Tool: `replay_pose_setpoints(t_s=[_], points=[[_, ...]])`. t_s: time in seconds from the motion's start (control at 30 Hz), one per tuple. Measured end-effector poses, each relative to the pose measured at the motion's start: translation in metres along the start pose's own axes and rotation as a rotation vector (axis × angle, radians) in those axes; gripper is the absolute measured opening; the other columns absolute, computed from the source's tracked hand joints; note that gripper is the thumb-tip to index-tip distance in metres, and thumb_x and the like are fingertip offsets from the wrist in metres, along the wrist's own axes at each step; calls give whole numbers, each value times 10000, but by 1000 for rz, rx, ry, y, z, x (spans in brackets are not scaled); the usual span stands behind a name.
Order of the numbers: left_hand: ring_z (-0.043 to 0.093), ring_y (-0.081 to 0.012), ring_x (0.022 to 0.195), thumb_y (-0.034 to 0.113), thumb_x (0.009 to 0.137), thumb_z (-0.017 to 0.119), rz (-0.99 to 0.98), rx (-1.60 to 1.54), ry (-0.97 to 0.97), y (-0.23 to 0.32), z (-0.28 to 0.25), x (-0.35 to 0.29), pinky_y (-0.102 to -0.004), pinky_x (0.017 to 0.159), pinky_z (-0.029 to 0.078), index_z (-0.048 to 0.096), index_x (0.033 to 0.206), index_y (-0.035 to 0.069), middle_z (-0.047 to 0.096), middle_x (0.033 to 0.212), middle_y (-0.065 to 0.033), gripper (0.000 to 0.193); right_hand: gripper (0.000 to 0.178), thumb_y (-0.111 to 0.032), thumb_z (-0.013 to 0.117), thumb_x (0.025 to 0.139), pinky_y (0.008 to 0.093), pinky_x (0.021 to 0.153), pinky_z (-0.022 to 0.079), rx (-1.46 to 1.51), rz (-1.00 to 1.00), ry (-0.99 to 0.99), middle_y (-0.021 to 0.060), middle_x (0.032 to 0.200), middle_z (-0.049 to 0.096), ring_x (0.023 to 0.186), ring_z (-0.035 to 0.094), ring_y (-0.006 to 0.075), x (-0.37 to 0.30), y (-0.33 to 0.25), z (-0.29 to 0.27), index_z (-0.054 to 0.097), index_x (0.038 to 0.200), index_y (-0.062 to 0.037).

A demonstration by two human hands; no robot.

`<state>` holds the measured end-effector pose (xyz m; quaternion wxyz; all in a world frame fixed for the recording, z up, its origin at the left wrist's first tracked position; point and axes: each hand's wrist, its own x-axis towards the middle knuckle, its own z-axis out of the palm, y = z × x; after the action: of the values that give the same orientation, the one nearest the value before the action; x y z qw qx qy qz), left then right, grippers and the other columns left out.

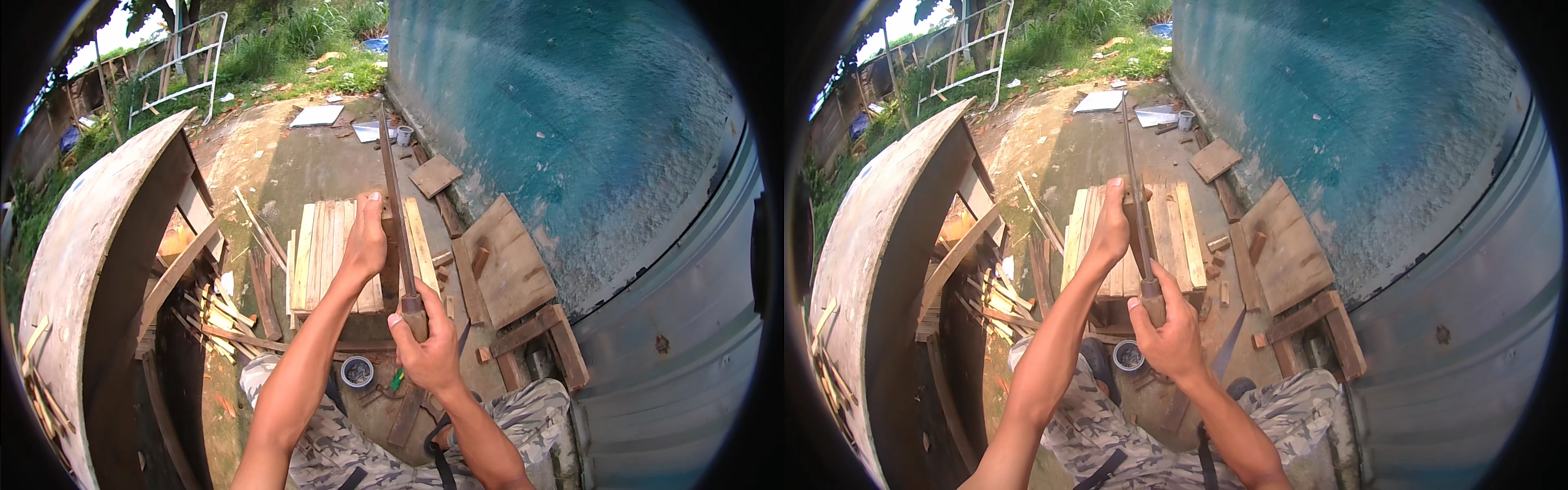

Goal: The person sits on the ground and uses a hand saw to cut a wooden plank. They then use a hammer to drive nails into the wood, assembling a small wooden structure.

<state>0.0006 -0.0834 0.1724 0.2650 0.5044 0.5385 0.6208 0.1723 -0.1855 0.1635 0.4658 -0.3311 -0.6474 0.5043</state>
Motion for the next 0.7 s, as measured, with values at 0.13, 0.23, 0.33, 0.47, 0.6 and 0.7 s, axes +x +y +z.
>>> replay_pose_setpoints(t_s=[0.13,0.23,0.33,0.47,0.6,0.7], points=[[495,-292,1084,454,1068,236,-24,-43,-16,2,3,0,-383,1053,342,437,1155,-7,522,1113,-217,510,533,-113,651,927,383,979,494,-37,-27,12,260,1193,670,1120,663,298,1,5,-1,486,1391,90],[499,-294,1120,487,1067,244,6,30,22,8,3,0,-387,1065,339,430,1186,-1,532,1139,-227,536,528,-104,651,925,382,984,492,-28,-8,12,262,1194,667,1128,661,303,3,5,-3,487,1386,95],[505,-296,1123,511,1067,251,12,27,35,12,5,-2,-391,1067,341,424,1204,-5,536,1147,-235,561,527,-95,649,924,379,977,495,-41,5,6,262,1195,664,1117,664,302,4,4,-5,485,1386,97],[510,-297,1121,523,1067,255,24,60,36,13,5,-2,-395,1060,348,423,1204,-8,535,1147,-237,573,529,-85,644,922,377,952,508,-154,-133,15,259,1187,664,1082,676,296,6,1,-7,482,1394,92],[527,-312,1115,525,1064,266,30,75,20,11,3,-1,-403,1046,362,422,1202,-9,548,1141,-252,574,533,-77,640,918,385,964,504,-175,-138,4,270,1210,657,1105,673,310,6,0,-8,480,1398,90],[546,-331,1100,525,1061,279,19,87,21,11,2,-1,-413,1035,373,422,1200,-11,565,1129,-267,572,537,-77,638,915,395,991,491,-157,-109,-5,286,1238,644,1145,661,327,5,0,-8,478,1399,94]])
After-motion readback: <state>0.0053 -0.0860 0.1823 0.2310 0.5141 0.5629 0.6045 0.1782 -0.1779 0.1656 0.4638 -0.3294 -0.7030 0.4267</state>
